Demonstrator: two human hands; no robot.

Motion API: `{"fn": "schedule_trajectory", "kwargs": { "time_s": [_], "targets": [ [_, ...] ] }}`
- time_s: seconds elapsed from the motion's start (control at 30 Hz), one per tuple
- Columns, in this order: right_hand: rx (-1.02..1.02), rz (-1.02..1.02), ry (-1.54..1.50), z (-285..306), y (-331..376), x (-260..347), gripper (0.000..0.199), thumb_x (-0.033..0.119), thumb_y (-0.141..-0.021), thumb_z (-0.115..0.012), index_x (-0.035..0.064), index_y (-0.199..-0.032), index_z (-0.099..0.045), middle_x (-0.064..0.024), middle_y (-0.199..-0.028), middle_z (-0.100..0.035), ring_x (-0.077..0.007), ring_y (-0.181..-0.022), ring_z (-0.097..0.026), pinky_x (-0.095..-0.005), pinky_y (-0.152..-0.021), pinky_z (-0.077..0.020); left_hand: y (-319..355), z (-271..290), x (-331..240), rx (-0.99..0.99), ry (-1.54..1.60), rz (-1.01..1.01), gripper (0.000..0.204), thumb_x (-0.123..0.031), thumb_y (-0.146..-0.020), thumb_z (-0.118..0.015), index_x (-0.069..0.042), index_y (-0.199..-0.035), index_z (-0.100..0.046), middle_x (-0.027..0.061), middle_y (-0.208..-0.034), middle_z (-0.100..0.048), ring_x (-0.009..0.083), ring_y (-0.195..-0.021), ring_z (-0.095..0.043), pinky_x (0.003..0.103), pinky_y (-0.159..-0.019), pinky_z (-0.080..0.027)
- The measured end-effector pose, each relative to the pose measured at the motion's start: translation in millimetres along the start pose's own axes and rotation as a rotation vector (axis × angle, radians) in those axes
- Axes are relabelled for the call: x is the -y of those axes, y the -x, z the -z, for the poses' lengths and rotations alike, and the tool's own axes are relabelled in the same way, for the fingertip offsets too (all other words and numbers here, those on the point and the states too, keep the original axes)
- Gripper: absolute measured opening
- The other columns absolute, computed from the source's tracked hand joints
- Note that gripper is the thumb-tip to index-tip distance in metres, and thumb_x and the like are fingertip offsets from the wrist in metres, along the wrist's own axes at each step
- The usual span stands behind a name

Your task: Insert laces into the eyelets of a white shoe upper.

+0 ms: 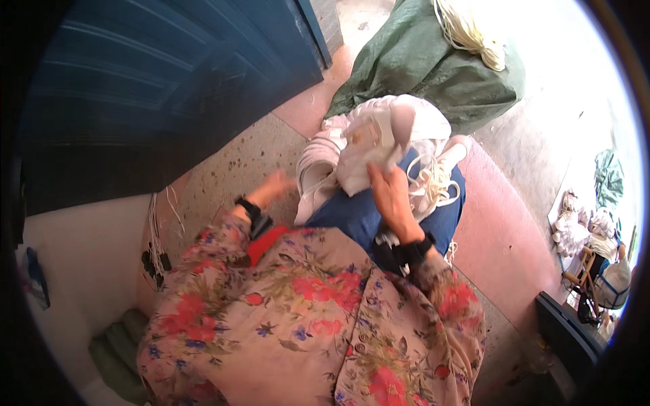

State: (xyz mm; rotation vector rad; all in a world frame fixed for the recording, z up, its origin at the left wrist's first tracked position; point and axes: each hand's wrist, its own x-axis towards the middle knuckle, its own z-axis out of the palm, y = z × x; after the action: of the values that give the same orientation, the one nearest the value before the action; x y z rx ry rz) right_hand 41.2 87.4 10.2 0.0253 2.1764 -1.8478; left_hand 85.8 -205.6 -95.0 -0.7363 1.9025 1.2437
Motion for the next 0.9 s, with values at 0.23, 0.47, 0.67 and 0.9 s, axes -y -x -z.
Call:
{"fn": "schedule_trajectory", "kwargs": {
  "time_s": [0.23,0.47,0.67,0.9],
  "targets": [
    [-0.044,-0.047,-0.05,0.5,33.2,12.1,0.022,0.013,-0.085,-0.05,-0.0051,-0.095,-0.055,-0.0061,-0.08,-0.059,-0.0117,-0.073,-0.051,-0.0266,-0.066,-0.0415,-31.2,-65.0,84.5,0.308,0.583,0.095,0.071,-0.04,-0.068,-0.067,0.008,-0.113,-0.044,0.0135,-0.089,-0.059,0.0209,-0.073,-0.057,0.03,-0.059,-0.044],
    [-0.029,-0.096,-0.181,3.7,35.5,29.5,0.023,0.013,-0.084,-0.052,-0.0069,-0.096,-0.056,-0.0052,-0.086,-0.059,-0.0115,-0.077,-0.052,-0.0262,-0.069,-0.0419,-75.2,-15.6,76.8,0.008,0.674,0.019,0.031,-0.021,-0.086,-0.05,0.002,-0.105,-0.051,0.011,-0.096,-0.058,0.0211,-0.085,-0.058,0.036,-0.069,-0.05],
    [-0.24,-0.122,-0.703,21.5,15.8,33.6,0.026,0.015,-0.085,-0.053,-0.0041,-0.103,-0.052,-0.0105,-0.095,-0.059,-0.0185,-0.082,-0.059,-0.0303,-0.073,-0.0493,-0.9,74.2,-163.1,0.15,0.811,-0.719,0.024,-0.018,-0.084,-0.054,-0.002,-0.101,-0.053,0.0068,-0.095,-0.058,0.0134,-0.087,-0.054,0.025,-0.075,-0.044],
    [-0.281,-0.226,-0.847,36.5,16.1,23.8,0.029,0.017,-0.089,-0.045,-0.003,-0.11,-0.046,-0.0121,-0.106,-0.055,-0.0217,-0.092,-0.057,-0.0347,-0.077,-0.05,-77.3,6.9,-65.0,0.085,1.063,-0.216,0.057,-0.03,-0.086,-0.047,-0.006,-0.132,-0.022,0.0055,-0.128,-0.037,0.0229,-0.113,-0.04,0.033,-0.09,-0.037]
  ]
}}
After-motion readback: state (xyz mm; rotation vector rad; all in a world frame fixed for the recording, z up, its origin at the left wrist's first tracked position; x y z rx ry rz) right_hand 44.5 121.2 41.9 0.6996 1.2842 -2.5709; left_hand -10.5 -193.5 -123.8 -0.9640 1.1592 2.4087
